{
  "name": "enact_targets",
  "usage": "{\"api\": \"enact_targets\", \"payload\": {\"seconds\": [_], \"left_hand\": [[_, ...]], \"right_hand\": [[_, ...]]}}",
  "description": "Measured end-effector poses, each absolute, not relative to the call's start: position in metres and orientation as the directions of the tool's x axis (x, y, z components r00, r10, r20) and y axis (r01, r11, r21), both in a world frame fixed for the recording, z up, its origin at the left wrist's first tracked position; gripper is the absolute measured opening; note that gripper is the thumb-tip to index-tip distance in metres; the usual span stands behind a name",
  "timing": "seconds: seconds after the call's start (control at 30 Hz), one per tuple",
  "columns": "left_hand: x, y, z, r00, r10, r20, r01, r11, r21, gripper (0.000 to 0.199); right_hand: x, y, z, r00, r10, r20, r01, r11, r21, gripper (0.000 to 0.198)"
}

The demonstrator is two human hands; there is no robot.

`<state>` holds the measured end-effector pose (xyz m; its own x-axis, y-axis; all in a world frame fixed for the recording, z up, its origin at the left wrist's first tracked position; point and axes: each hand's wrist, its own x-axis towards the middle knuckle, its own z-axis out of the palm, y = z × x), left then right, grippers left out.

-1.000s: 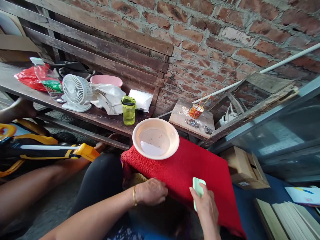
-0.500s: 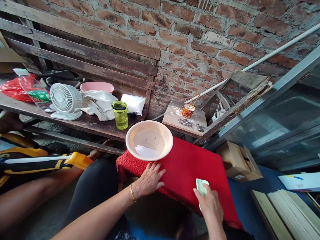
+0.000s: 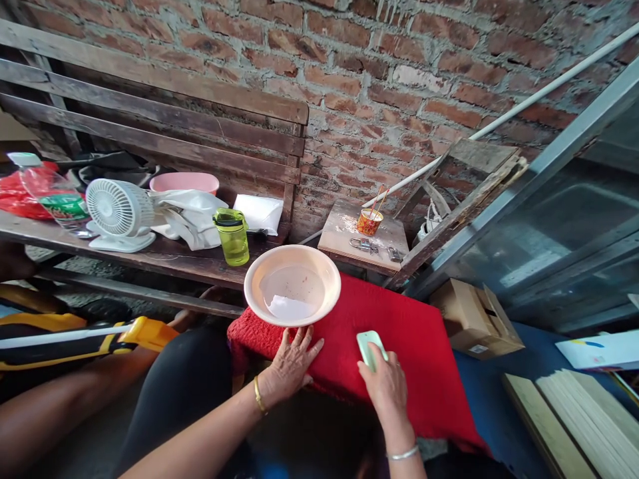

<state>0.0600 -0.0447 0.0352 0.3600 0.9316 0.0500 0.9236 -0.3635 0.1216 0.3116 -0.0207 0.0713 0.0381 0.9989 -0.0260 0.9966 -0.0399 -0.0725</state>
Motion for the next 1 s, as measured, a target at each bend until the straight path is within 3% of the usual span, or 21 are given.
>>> {"api": "enact_targets", "payload": {"seconds": [0.13,0.23,0.3,0.4,0.47,0.53,0.6,0.77,0.83,0.9,1.0], "left_hand": [[0.063,-0.045,0.039,0.367,0.929,0.036,0.926,-0.369,0.085,0.086],[0.066,-0.047,0.041,0.37,0.927,0.057,0.926,-0.373,0.055,0.083],[0.067,-0.048,0.041,0.366,0.927,0.083,0.927,-0.371,0.048,0.081],[0.067,-0.05,0.04,0.361,0.927,0.098,0.93,-0.366,0.032,0.081],[0.067,-0.051,0.039,0.365,0.926,0.099,0.93,-0.368,0.014,0.082],[0.067,-0.051,0.038,0.372,0.922,0.103,0.927,-0.374,-0.003,0.082],[0.067,-0.05,0.036,0.38,0.918,0.112,0.925,-0.38,-0.016,0.082],[0.068,-0.05,0.03,0.377,0.91,0.171,0.926,-0.377,-0.035,0.073],[0.068,-0.05,0.028,0.375,0.908,0.187,0.926,-0.376,-0.036,0.072],[0.068,-0.05,0.026,0.374,0.907,0.195,0.927,-0.374,-0.041,0.071],[0.069,-0.049,0.021,0.369,0.908,0.197,0.929,-0.368,-0.044,0.073]], "right_hand": [[0.367,-0.021,0.078,0.332,0.941,-0.064,0.942,-0.334,-0.034,0.061],[0.367,-0.022,0.08,0.38,0.923,-0.061,0.916,-0.385,-0.112,0.064],[0.344,-0.022,0.076,0.286,0.958,-0.033,0.932,-0.286,-0.224,0.057],[0.294,-0.022,0.069,0.034,0.999,0.041,0.916,-0.015,-0.402,0.048],[0.271,-0.02,0.065,-0.111,0.991,0.08,0.882,0.135,-0.451,0.045],[0.269,-0.016,0.063,-0.159,0.984,0.076,0.878,0.176,-0.444,0.043],[0.289,-0.012,0.062,-0.081,0.996,0.044,0.911,0.092,-0.403,0.043],[0.372,-0.002,0.066,0.333,0.942,-0.025,0.918,-0.33,-0.221,0.057],[0.38,-0.001,0.066,0.38,0.925,0.006,0.906,-0.371,-0.202,0.059],[0.362,-0.001,0.063,0.297,0.952,0.069,0.925,-0.269,-0.269,0.055],[0.307,-0.001,0.056,0.034,0.985,0.169,0.914,0.038,-0.405,0.043]]}}
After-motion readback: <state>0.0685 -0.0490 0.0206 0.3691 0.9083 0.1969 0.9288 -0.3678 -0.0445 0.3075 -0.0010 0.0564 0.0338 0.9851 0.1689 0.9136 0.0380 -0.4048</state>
